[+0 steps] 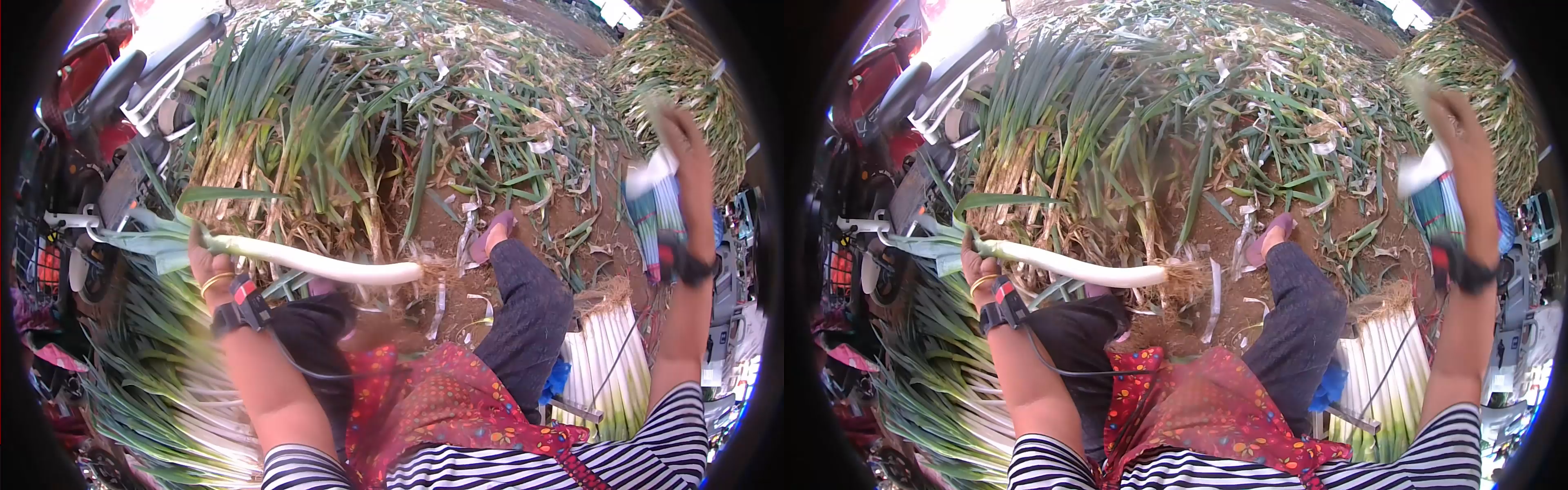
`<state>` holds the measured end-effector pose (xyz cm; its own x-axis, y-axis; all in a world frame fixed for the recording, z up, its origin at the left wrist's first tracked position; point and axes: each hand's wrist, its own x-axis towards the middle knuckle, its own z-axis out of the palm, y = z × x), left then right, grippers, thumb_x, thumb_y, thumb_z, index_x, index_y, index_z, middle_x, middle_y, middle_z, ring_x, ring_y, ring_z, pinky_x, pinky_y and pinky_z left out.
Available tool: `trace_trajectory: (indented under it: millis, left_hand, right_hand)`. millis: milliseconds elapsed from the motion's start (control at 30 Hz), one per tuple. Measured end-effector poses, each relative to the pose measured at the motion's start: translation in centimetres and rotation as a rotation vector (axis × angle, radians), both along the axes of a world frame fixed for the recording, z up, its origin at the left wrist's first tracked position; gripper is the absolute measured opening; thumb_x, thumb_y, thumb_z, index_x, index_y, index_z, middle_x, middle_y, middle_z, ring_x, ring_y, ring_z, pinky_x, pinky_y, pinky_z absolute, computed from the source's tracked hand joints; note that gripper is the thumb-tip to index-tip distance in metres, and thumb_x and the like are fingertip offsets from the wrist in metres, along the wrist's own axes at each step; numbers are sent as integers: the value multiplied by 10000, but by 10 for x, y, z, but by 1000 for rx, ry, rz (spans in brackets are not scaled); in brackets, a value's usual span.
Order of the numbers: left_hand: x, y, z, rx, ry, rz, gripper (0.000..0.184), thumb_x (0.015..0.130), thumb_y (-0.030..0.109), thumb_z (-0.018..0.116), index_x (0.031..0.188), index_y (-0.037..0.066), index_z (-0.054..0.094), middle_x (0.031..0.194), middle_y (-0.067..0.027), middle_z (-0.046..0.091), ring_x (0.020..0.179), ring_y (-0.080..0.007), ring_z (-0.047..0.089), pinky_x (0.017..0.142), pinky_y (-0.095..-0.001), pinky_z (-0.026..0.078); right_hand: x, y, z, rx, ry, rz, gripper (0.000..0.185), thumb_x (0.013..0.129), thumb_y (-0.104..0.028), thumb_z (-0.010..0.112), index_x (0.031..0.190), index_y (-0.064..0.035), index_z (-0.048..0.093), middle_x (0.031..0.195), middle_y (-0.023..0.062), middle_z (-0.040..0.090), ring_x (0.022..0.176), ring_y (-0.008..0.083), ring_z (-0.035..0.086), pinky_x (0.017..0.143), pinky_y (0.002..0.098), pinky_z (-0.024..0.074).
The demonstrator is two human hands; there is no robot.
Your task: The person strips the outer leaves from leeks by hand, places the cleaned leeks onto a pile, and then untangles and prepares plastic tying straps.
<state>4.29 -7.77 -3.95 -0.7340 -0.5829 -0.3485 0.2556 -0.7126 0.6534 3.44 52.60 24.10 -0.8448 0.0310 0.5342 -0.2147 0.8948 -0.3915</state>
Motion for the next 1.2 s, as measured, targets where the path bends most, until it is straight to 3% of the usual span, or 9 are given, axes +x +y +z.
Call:
trace_trajectory:
  millis: [33, 233, 300, 467, 567, 700, 833, 1000, 1200]
  left_hand:
    - [-5, 5, 1, 82, 107, -18, 210, 813, 243, 634, 862, 69, 528, 678, -75, 549, 578, -194, 539, 522, -354, 480]
    - [-11, 100, 38, 87, 82, -15, 149, 844, 175, 579, 912, 47, 546, 779, -66, 564, 710, -195, 539, 675, -318, 457]
    - [-13, 125, 36, 177, 149, -80, 125, 848, 163, 568, 906, 54, 552, 809, -63, 565, 756, -184, 534, 717, -318, 441]
    - [-14, 145, 43, 308, 204, -116, 154, 843, 161, 596, 940, 46, 564, 818, -60, 578, 717, -170, 541, 641, -296, 462]
    - [-8, 130, 57, 375, 350, -200, 164, 842, 168, 605, 928, 33, 568, 801, -69, 582, 699, -173, 535, 588, -275, 461]
    - [2, 105, 79, 571, 596, -327, 172, 875, 171, 563, 975, 31, 564, 833, -70, 572, 683, -148, 513, 557, -246, 442]
    - [10, 94, 74, 374, 637, -260, 214, 856, 168, 588, 1034, 56, 547, 853, -50, 548, 679, -135, 505, 563, -237, 435]
    - [10, 88, 85, 335, 588, -97, 244, 837, 180, 622, 1001, 52, 495, 777, -49, 523, 644, -147, 515, 511, -248, 446]
    - [36, 54, 135, 231, 692, 67, 200, 855, 165, 586, 942, -7, 533, 857, -97, 557, 719, -174, 522, 628, -273, 491]
  right_hand:
    - [-31, 6, -11, 671, 285, -72, 407, 838, -288, 576, 1187, -88, 516, 1189, 116, 547, 1061, 252, 541, 921, 333, 394]
    - [-9, -203, -109, 172, -117, 712, 617, 738, -343, 676, 1225, -22, 472, 1173, 193, 532, 1076, 316, 519, 898, 380, 415]
    - [2, -266, -176, 156, 70, 715, 611, 789, -440, 578, 1237, -42, 454, 1098, 179, 568, 1006, 309, 561, 789, 400, 455]
    - [-5, -325, -197, -41, -595, 623, 364, 861, -309, 482, 1046, -6, 560, 951, 181, 603, 843, 340, 595, 668, 425, 467]
    - [-29, -310, -241, 254, -90, 934, 255, 831, -220, 481, 972, -28, 573, 800, 151, 596, 758, 338, 581, 640, 439, 455]
    - [-40, -242, -266, 669, -609, 878, 152, 776, -98, 496, 867, -39, 603, 776, 152, 611, 737, 336, 607, 632, 423, 485]
    - [-61, -173, -238, 781, -505, 482, 259, 773, -146, 561, 1011, -43, 565, 1042, 153, 591, 941, 301, 588, 755, 428, 472]
    - [27, -216, -163, -62, -836, 850, 528, 833, -306, 564, 1265, -39, 419, 1166, 193, 520, 1054, 328, 511, 898, 384, 378]
    - [64, -221, -166, 289, -539, 984, 272, 740, -204, 692, 935, -69, 561, 671, 111, 605, 571, 308, 593, 585, 353, 437]
